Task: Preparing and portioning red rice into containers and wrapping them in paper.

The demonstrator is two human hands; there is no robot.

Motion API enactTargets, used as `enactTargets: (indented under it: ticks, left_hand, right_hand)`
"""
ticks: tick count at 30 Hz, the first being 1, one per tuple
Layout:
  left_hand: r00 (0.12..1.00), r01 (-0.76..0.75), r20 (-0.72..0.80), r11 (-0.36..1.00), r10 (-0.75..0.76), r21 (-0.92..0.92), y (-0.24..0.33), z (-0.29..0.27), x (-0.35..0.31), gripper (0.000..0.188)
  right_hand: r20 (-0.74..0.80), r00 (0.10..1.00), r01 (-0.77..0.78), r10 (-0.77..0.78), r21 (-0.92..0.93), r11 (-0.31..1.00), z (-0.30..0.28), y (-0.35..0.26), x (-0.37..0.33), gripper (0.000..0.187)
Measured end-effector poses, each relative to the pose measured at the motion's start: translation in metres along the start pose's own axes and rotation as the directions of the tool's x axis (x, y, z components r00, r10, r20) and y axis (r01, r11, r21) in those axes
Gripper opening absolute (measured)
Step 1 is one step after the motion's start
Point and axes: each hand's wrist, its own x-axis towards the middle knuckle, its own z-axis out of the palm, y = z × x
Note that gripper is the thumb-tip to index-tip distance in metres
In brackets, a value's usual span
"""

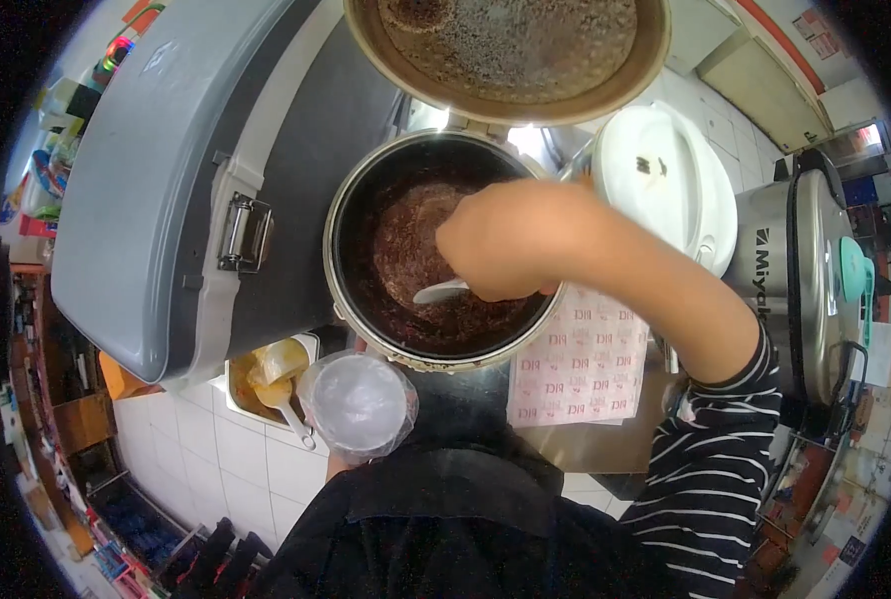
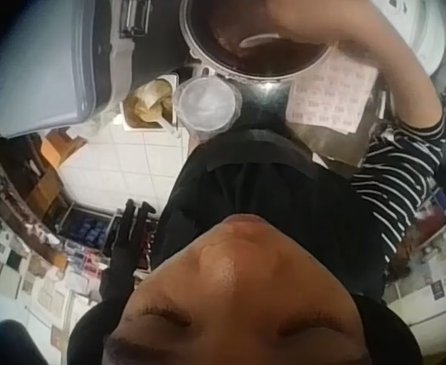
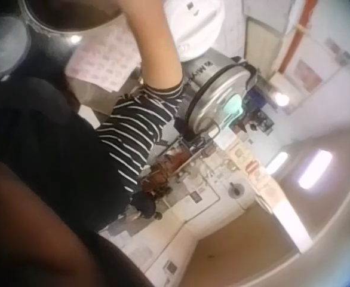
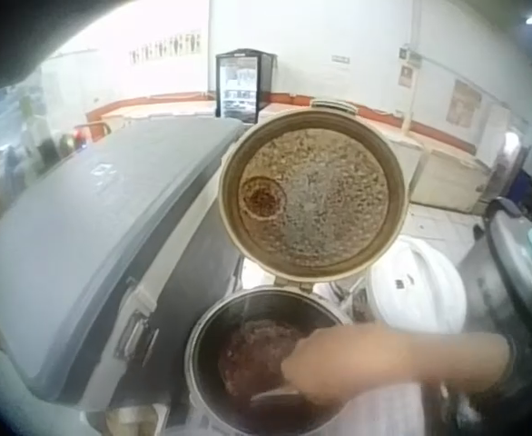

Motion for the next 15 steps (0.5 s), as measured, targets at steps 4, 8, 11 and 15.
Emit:
enactTargets:
  ticks: [4, 8, 11, 15]
  left_hand:
    - [0.974, 0.0, 0.226, 0.989, -0.034, 0.15, 0.003, -0.013, 0.005, 0.087]
    - [0.976, 0.023, 0.208, 0.986, -0.058, 0.164, 0.001, -0.015, 0.004, 0.092]
    - [0.996, 0.027, 0.082, 0.991, -0.038, 0.128, 0.001, -0.011, -0.008, 0.096]
    - [0.997, 0.019, 0.074, 0.988, -0.03, 0.151, -0.001, -0.006, -0.004, 0.095]
  right_hand:
    - [0.081, 0.997, 0.003, -0.001, -0.024, 1.0, 0.04, -0.001, 0.048, 0.025]
    - [0.184, 0.982, 0.006, 0.029, -0.186, 0.983, 0.024, 0.007, 0.055, 0.024]
    - [0.251, 0.966, -0.038, 0.062, -0.098, 0.994, 0.001, 0.0, 0.032, 0.019]
    - [0.027, 0.995, 0.102, -0.098, -0.32, 0.942, 0.04, -0.006, 0.043, 0.021]
